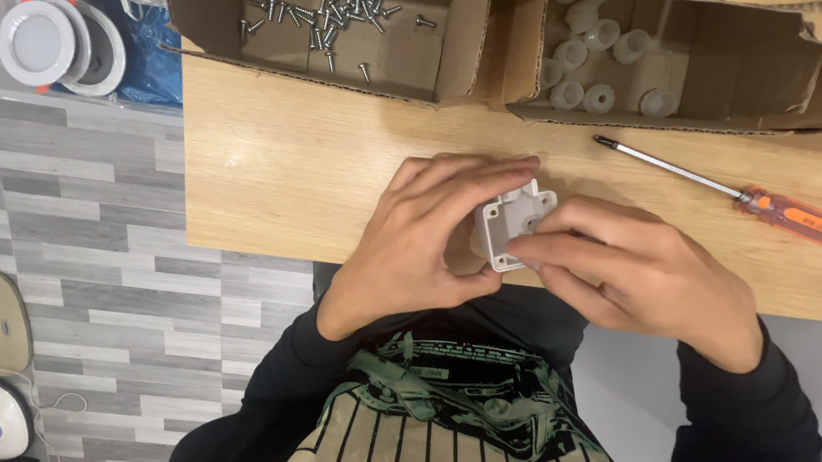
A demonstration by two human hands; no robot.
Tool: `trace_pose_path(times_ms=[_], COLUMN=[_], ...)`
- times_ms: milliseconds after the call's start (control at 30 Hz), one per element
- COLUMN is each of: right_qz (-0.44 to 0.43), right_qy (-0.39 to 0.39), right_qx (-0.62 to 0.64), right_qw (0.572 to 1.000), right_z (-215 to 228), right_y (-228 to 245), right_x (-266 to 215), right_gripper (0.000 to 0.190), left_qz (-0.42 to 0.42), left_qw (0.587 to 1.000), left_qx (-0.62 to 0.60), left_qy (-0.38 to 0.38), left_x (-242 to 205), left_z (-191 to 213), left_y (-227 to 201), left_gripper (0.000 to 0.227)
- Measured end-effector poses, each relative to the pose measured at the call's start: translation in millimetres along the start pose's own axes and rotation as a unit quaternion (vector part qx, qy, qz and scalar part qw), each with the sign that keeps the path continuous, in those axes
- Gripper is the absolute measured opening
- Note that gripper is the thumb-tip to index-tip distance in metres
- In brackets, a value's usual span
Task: The person assembles a small white plastic electrical component by screwing a blue part onto it using an orange screwdriver. They then insert a white plastic piece into the assembly and place the finished unit into a nearby container.
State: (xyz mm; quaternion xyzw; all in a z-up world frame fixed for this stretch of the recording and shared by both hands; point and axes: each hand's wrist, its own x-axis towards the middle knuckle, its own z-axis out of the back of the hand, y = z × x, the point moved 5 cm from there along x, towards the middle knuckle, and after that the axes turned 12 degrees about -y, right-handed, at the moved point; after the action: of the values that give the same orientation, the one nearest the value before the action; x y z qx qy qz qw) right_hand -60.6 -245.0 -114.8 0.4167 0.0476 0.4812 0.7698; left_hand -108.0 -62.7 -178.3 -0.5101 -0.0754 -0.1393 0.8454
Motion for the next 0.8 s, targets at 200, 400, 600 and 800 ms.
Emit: trace_pose_path(times_ms=[200,400,600,800], right_qz=[-0.003,0.033,0.019,0.022], right_qy=[0.008,0.011,0.007,0.016], right_qx=[0.024,0.001,-0.015,-0.016], right_qw=[1.0,0.999,1.0,1.0], right_z=[-3,-3,-5,-4], right_y=[0,4,2,3], right_x=[5,7,6,8], right_gripper=[0.017,0.014,0.016,0.013], left_qz=[0.009,0.006,0.005,0.001], left_qw=[1.0,1.0,1.0,1.0], left_qx=[-0.002,0.001,-0.002,0.004], left_qy=[0.004,0.0,0.004,0.001], left_x=[1,1,0,2], left_z=[1,1,1,2], left_y=[-1,-2,0,-1], left_gripper=[0.088,0.086,0.09,0.089])
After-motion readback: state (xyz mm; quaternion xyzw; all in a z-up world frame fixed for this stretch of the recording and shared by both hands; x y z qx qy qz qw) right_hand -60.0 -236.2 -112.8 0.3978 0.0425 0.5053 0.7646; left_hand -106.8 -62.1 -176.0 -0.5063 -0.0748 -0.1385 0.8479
